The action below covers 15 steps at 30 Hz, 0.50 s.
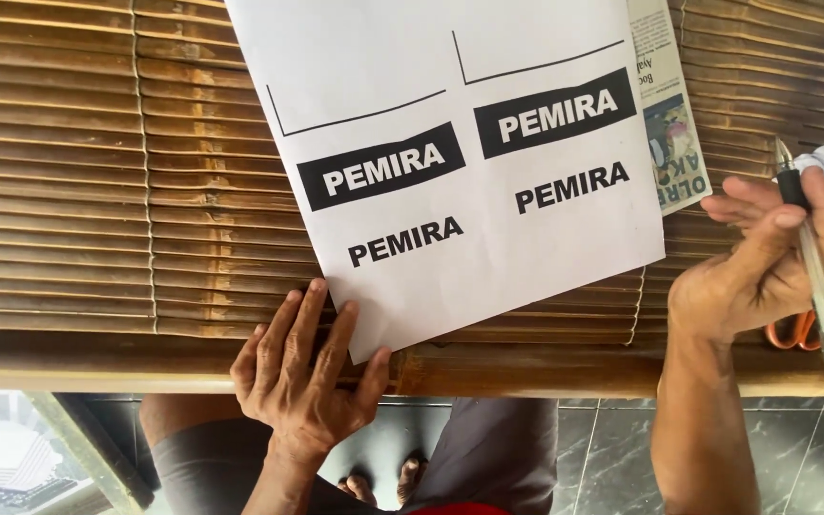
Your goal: The person uses a pen to mark lines on a printed sheet and then uses scissors to cut out shapes and text labels. The cut pieces are placed into a nearby wooden box.
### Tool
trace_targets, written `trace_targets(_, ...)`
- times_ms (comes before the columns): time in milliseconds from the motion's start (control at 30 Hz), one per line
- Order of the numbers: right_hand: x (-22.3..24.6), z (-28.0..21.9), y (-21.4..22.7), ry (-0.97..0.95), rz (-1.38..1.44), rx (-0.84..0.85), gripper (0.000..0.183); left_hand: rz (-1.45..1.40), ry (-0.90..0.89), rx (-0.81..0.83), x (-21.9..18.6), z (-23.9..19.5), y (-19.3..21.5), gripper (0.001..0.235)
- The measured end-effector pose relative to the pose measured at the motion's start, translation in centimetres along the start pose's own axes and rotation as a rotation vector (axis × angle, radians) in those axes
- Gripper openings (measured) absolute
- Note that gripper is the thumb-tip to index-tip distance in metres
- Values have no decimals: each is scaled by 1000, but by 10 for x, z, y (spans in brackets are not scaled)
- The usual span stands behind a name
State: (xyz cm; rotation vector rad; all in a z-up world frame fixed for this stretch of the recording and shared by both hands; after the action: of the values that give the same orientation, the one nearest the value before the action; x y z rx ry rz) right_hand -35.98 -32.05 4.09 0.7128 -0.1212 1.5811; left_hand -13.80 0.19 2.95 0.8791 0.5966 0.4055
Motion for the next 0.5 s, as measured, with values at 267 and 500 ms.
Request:
trace_targets(267,7,7,-12,-1,-28,29,27,7,15,-40,1,-3,3,43)
trace_targets(500,5,7,-5,-15,-13,-52,28,8,2,-47,-3,0,4,42)
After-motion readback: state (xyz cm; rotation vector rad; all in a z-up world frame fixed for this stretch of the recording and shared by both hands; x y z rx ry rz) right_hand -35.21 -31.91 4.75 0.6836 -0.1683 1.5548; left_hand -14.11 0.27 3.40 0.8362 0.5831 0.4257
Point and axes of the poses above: each hand's wrist, its own z-axis towards the middle knuckle, its own y-axis out of the back of the hand, x = y × z, the point moved 10 cm from there along z, towards the middle knuckle, and after that the axes turned 8 degrees about y, right-handed, at the moved point
